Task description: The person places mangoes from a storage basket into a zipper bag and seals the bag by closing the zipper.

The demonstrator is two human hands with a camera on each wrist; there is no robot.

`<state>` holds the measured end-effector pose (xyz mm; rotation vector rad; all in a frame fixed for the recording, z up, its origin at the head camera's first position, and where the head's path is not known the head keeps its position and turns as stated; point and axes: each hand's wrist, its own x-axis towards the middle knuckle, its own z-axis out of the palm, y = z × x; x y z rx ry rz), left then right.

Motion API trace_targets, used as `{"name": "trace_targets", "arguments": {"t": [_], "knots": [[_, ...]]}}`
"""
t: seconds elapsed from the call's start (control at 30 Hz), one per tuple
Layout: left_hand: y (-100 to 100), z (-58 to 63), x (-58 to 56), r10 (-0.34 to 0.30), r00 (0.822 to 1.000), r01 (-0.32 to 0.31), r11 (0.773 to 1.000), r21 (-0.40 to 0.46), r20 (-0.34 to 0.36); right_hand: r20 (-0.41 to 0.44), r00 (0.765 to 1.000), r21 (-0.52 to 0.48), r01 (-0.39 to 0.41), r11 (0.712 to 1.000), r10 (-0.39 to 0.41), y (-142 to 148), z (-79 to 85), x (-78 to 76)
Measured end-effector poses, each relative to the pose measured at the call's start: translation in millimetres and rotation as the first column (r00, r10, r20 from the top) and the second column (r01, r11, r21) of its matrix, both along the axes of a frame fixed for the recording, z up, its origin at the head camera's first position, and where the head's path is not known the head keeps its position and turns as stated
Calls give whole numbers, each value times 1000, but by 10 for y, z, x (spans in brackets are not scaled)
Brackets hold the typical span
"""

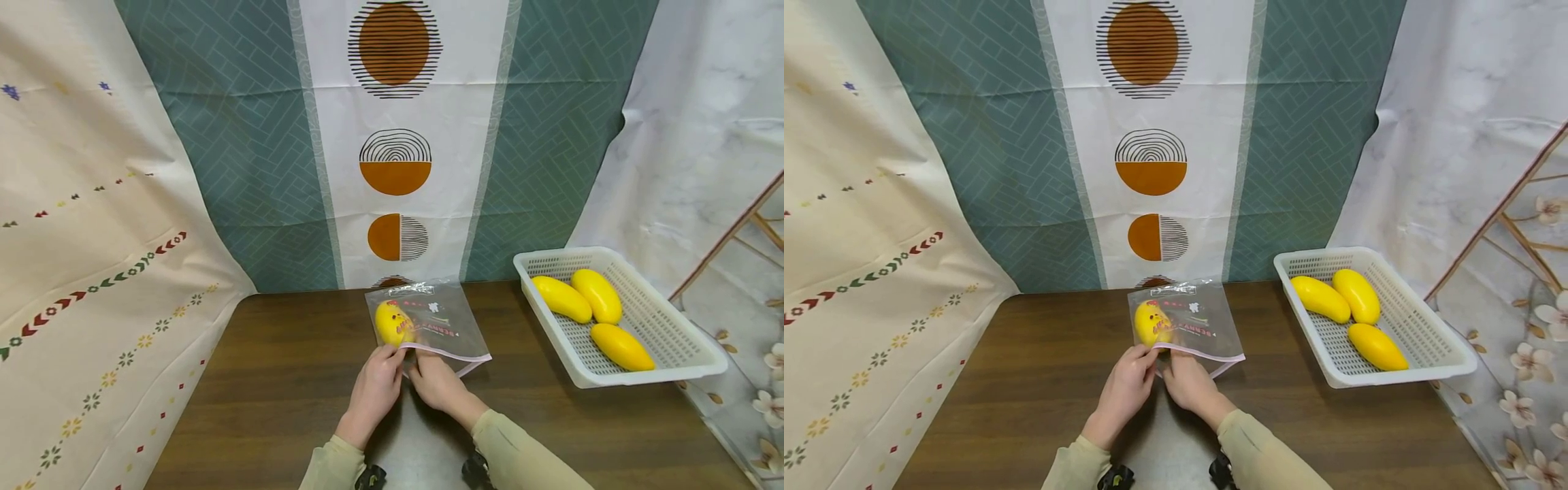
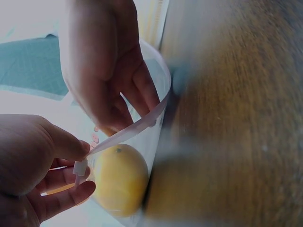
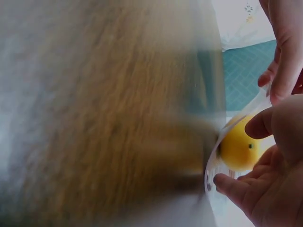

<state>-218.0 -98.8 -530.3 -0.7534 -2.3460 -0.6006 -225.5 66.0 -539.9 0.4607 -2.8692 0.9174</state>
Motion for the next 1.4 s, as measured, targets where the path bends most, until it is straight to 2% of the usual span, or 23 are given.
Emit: {"name": "trace_targets", "arguments": {"t": [0.17,0.3,0.47,0.63,0.83,1.0,1.2,1.4], "knots": [[-27,0,-16,13,1000,-13,1000,-5,0,27,1000,45,-5,999,4,59,20,7],[-47,-10,-28,19,1000,-19,1000,-3,8,5,1000,49,-27,998,26,118,45,26],[-56,-23,-29,19,1000,-19,1000,3,8,-15,996,48,-83,995,84,217,116,83],[-44,-53,-21,6,1000,-6,1000,2,-7,46,986,46,-161,986,159,365,213,175],[-38,-63,-9,5,1000,-5,1000,0,-1,71,972,51,-229,972,225,578,318,293],[-23,-60,5,-11,1000,11,1000,-3,3,99,970,38,-229,973,224,745,419,362],[-23,-63,-5,-10,1000,10,1000,-9,-8,50,979,8,-197,980,196,967,517,407],[-26,-60,-20,0,1000,0,1000,-8,-4,63,984,-66,-161,985,165,1155,569,416]]}}
